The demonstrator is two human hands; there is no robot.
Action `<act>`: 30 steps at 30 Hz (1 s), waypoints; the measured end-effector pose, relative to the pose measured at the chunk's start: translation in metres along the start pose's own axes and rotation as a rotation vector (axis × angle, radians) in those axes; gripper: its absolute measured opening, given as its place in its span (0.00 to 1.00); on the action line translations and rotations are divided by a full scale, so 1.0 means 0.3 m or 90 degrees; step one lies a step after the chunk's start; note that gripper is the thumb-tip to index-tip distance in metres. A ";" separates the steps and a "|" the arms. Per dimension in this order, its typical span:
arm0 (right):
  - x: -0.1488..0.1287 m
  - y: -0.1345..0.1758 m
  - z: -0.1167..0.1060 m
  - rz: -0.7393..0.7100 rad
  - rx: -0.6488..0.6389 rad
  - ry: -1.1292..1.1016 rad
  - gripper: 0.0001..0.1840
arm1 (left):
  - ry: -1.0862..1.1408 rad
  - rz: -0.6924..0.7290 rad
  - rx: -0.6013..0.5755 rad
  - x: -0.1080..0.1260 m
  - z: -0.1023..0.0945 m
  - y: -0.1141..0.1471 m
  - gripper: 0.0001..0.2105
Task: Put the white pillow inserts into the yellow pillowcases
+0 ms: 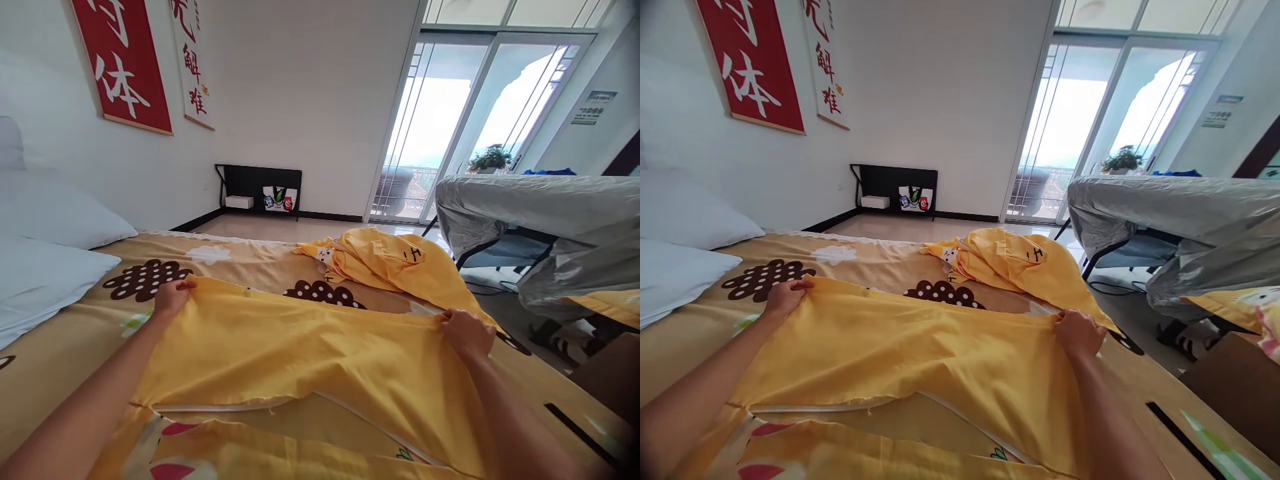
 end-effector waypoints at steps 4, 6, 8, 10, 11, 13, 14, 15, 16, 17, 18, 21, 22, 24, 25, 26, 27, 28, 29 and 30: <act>0.014 0.058 -0.075 0.013 0.123 0.024 0.20 | -0.054 0.069 -0.002 0.039 0.025 0.038 0.19; -0.030 0.108 -0.115 0.006 0.190 0.027 0.22 | -0.115 0.114 0.011 0.110 0.064 0.092 0.23; -0.161 0.173 -0.133 -0.070 0.184 0.008 0.25 | -0.196 0.213 -0.018 0.241 0.150 0.186 0.25; -0.379 0.276 -0.115 -0.218 0.082 -0.037 0.25 | -0.245 0.371 -0.136 0.409 0.298 0.332 0.26; -0.501 0.348 -0.092 -0.300 0.002 -0.069 0.24 | -0.242 0.454 -0.221 0.489 0.381 0.422 0.26; -0.725 0.519 -0.049 -0.449 -0.128 -0.135 0.25 | -0.217 0.561 -0.391 0.606 0.526 0.594 0.26; -0.813 0.604 -0.035 -0.523 -0.164 -0.164 0.25 | -0.213 0.587 -0.433 0.640 0.573 0.657 0.26; -0.873 0.670 -0.023 -0.574 -0.187 -0.185 0.26 | -0.209 0.601 -0.462 0.654 0.606 0.699 0.26; -0.905 0.717 -0.009 -0.614 -0.206 -0.195 0.27 | -0.210 0.608 -0.471 0.651 0.620 0.719 0.27; -0.911 0.739 0.007 -0.639 -0.225 -0.193 0.27 | -0.212 0.604 -0.469 0.628 0.618 0.715 0.27; -0.891 0.735 0.026 -0.647 -0.249 -0.181 0.27 | -0.215 0.588 -0.465 0.587 0.601 0.690 0.28; -0.698 0.605 0.092 -0.565 -0.322 -0.113 0.31 | -0.268 0.453 -0.411 0.378 0.477 0.522 0.28; -0.600 0.541 0.109 -0.505 -0.334 -0.088 0.33 | -0.304 0.386 -0.376 0.293 0.415 0.455 0.28; -0.389 0.426 0.127 -0.364 -0.334 -0.039 0.35 | -0.363 0.265 -0.326 0.132 0.286 0.351 0.28; -0.297 0.391 0.125 -0.316 -0.321 -0.007 0.34 | -0.380 0.218 -0.311 0.066 0.227 0.320 0.29; -0.219 0.373 0.119 -0.278 -0.311 0.026 0.33 | -0.392 0.176 -0.297 0.012 0.173 0.301 0.29; -0.162 0.371 0.107 -0.259 -0.296 0.059 0.32 | -0.400 0.143 -0.282 -0.025 0.126 0.295 0.28; -0.128 0.385 0.086 -0.253 -0.277 0.085 0.31 | -0.407 0.121 -0.266 -0.045 0.088 0.299 0.28; -0.115 0.413 0.060 -0.256 -0.254 0.101 0.30 | -0.413 0.113 -0.250 -0.047 0.060 0.314 0.27; -0.122 0.454 0.029 -0.268 -0.232 0.101 0.29 | -0.417 0.123 -0.239 -0.028 0.045 0.339 0.26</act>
Point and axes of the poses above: each hand's wrist, its own y-axis away from the middle knuckle, its own z-axis out of the palm, x = y × z, the point moved 8 cm from there along -y, towards the middle knuckle, and after that the axes turned 10 degrees about -x, right-handed, at the moved point
